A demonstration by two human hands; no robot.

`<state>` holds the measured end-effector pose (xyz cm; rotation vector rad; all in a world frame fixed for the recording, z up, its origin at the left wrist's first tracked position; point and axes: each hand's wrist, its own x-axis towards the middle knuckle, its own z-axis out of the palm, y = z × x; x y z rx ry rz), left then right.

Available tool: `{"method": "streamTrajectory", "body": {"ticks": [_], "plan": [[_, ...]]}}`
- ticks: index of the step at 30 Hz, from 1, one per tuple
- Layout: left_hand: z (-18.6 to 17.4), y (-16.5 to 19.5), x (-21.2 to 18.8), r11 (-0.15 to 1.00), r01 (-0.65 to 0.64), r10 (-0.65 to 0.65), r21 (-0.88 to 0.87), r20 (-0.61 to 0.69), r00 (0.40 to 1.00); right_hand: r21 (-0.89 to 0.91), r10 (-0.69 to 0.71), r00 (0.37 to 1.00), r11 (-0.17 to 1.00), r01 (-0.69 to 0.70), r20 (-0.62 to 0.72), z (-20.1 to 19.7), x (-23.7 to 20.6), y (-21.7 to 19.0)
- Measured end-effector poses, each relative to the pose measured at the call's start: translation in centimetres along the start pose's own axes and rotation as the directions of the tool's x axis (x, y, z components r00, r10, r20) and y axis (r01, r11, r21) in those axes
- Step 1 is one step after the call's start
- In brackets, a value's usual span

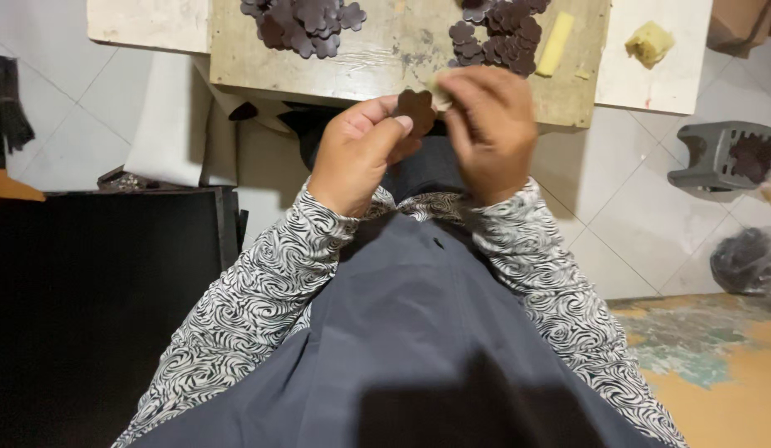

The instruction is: The person sits at a table and repeatedly picks up small dark leather pieces, rubbing each one with a small yellow block to smooth the edges. The person places the treated pieces back on the table and continues the process with additional pieces.

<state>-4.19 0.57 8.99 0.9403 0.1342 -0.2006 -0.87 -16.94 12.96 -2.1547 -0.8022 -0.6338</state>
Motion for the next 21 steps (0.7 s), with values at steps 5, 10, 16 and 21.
{"method": "streamTrajectory", "body": {"ticks": [5, 10, 16, 21], "plan": [[-0.2, -0.8, 0.1, 0.988, -0.139, 0.132, 0.062, 0.103, 0.986, 0.056, -0.076, 0.997, 0.996, 0.074, 0.029, -0.2, 0.3, -0.7], [0.2, -1.0, 0.0, 0.982, -0.137, 0.132, 0.130, 0.048, 0.990, 0.007, 0.046, 0.998, 0.999, -0.047, 0.038, 0.1, 0.1, -0.5], [0.5, -0.1, -0.5, 0.970, -0.191, 0.178, 0.152, 0.096, 0.979, 0.052, -0.094, 0.995, 0.994, 0.092, 0.036, 0.3, -0.6, -0.1], [0.8, 0.2, -0.4, 0.971, -0.049, 0.054, 0.234, -0.015, 0.998, 0.146, 0.145, 0.987, 0.980, -0.133, -0.073, 0.4, -0.8, 0.7]]}}
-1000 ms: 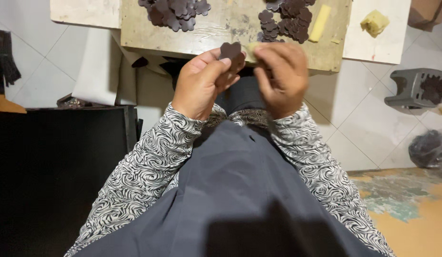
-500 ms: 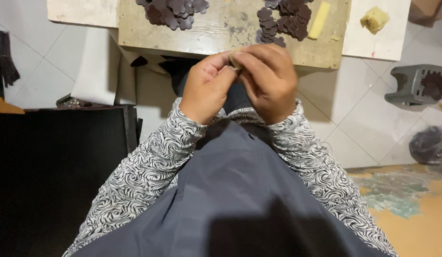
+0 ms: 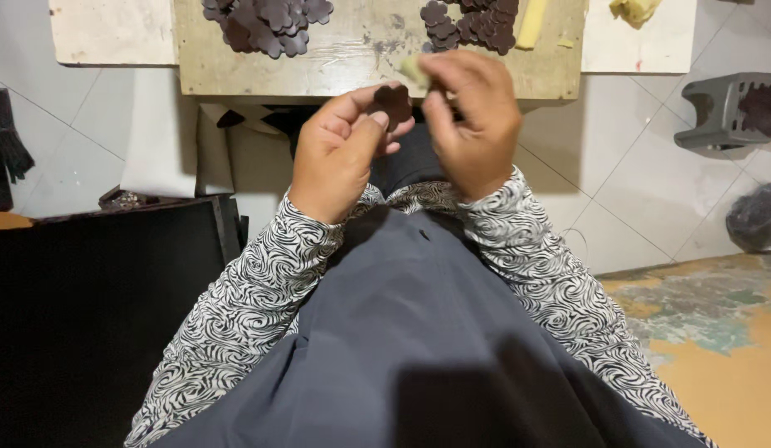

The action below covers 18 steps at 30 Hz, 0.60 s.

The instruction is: The person sits at a table and repeatedly picks up small dark leather pieces, rubbing each one with a small yellow block to smooth the edges. The person places the treated pieces back on the table and continues the process with additional pieces.

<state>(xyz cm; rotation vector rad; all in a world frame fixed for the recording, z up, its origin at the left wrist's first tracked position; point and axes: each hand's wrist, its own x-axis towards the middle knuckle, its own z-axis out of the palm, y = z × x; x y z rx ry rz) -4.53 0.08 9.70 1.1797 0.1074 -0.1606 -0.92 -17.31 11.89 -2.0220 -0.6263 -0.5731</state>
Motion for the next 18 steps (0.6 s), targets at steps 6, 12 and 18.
{"method": "streamTrajectory", "body": {"ticks": [6, 12, 18], "plan": [[0.2, -0.1, 0.5, 0.959, -0.249, 0.251, 0.138, 0.002, 0.968, 0.208, 0.128, 0.981, 0.966, -0.157, 0.146, -1.0, -0.7, -0.9], [0.5, 1.4, -0.4, 0.621, -0.354, 0.454, 0.699, 0.048, 0.890, 0.197, 0.107, 0.964, 0.968, -0.157, 0.241, -0.3, -0.3, -0.8], [0.3, 1.7, -0.3, 0.715, -0.385, 0.442, 0.583, 0.050, 0.896, 0.471, 0.290, 0.918, 0.792, -0.389, 0.271, 0.3, -1.2, 0.2]]}}
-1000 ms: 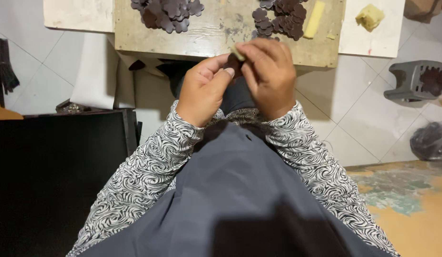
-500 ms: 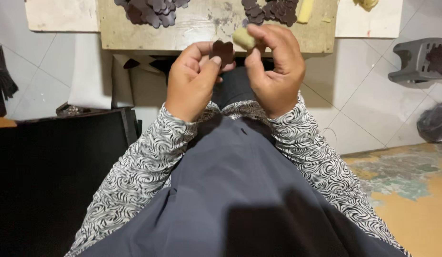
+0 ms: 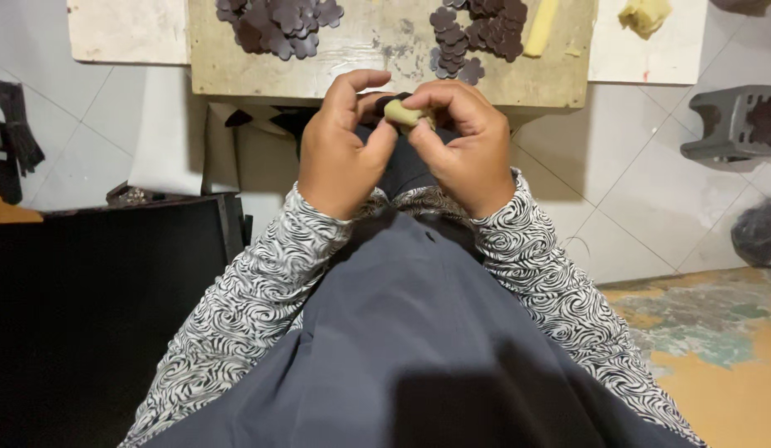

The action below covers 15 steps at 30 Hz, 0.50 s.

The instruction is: The person sits at a table and repeatedly picks up small dark leather pieces, rubbing each one with a small yellow block to smooth the edges. The person places the treated pieces back on the table and continues the process with additional pieces.

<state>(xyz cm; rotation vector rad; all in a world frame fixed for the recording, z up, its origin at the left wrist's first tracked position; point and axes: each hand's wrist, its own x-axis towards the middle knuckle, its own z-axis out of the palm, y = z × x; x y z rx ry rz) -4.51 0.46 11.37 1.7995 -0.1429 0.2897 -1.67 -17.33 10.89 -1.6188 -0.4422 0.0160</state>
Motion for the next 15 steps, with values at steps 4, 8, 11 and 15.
{"method": "streamTrajectory", "body": {"ticks": [4, 8, 11, 15], "plan": [[0.4, -1.5, 0.2, 0.825, 0.243, -0.197, -0.511, 0.142, 0.970, 0.310, 0.147, 0.989, 0.941, -0.138, -0.004, -0.6, 0.1, 1.0], [0.8, -2.6, -0.1, 0.701, 0.322, -0.270, -0.636, 0.181, 0.946, 0.436, 0.248, 0.969, 0.874, -0.215, -0.020, -0.7, 0.1, 1.7], [0.9, -2.9, -0.2, 0.658, 0.317, -0.270, -0.683, 0.179, 0.946, 0.438, 0.260, 0.966, 0.869, -0.229, -0.011, -0.4, -0.1, 2.1], [0.9, -2.8, -0.1, 0.646, 0.329, -0.277, -0.689, 0.190, 0.942, 0.412, 0.277, 0.960, 0.879, -0.240, -0.034, -0.2, -0.2, 2.4]]}}
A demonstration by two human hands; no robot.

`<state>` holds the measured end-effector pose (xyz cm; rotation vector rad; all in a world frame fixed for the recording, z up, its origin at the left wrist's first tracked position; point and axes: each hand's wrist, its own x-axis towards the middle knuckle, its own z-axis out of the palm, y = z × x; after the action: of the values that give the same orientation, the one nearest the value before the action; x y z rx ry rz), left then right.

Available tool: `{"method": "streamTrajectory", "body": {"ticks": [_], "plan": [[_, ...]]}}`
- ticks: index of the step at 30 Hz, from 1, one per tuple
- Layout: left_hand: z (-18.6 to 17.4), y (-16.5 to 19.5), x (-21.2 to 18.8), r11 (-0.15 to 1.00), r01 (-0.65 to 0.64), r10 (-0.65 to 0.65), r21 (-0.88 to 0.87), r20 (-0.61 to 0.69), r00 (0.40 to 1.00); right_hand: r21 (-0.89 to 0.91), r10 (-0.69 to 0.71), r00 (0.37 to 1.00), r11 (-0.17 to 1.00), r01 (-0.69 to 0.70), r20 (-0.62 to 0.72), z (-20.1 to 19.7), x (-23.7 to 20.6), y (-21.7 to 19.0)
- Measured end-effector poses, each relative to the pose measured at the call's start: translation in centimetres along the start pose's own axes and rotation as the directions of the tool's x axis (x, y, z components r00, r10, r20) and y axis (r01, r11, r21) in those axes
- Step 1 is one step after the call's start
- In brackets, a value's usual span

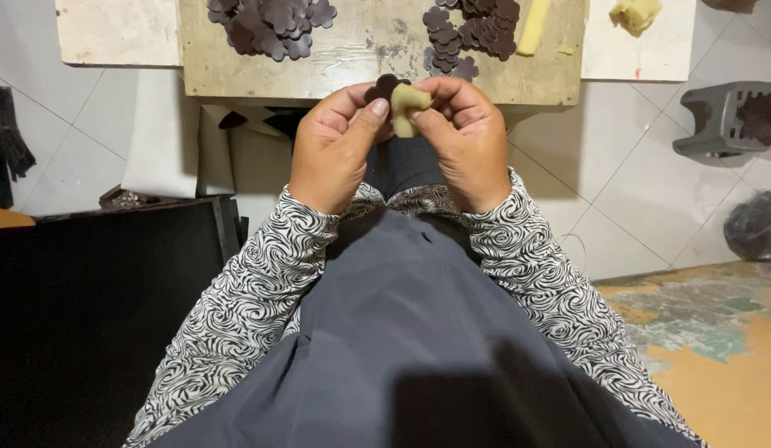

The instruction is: The person sits at a table and repeatedly picks up small dark leather pieces, rubbing each one with a small yellow block to smooth the edges. The person places the treated pieces back on the table and continues the process with additional pieces.

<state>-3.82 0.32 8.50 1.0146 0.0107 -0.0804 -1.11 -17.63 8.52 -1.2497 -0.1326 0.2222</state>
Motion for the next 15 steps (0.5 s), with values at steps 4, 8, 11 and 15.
{"method": "streamTrajectory", "body": {"ticks": [4, 8, 11, 15], "plan": [[-0.1, 0.1, 0.2, 0.999, 0.049, -0.049, 0.017, -0.043, 0.998, -0.125, -0.139, 0.986, 0.984, 0.127, -0.093, -0.1, 0.4, -0.4], [-0.2, -0.2, 0.5, 0.995, 0.066, -0.061, 0.079, -0.058, 0.996, -0.324, -0.351, 0.935, 0.892, 0.316, -0.055, 0.6, -0.1, -1.5], [0.0, -0.7, 0.3, 0.998, 0.009, -0.008, 0.068, -0.019, 1.000, -0.579, -0.500, 0.859, 0.671, 0.463, 0.108, 1.5, -1.0, -2.3], [0.1, -1.0, -0.2, 0.933, -0.146, 0.155, 0.330, 0.000, 0.988, -0.750, -0.540, 0.754, 0.302, 0.588, 0.374, 2.6, -1.0, -2.5]]}}
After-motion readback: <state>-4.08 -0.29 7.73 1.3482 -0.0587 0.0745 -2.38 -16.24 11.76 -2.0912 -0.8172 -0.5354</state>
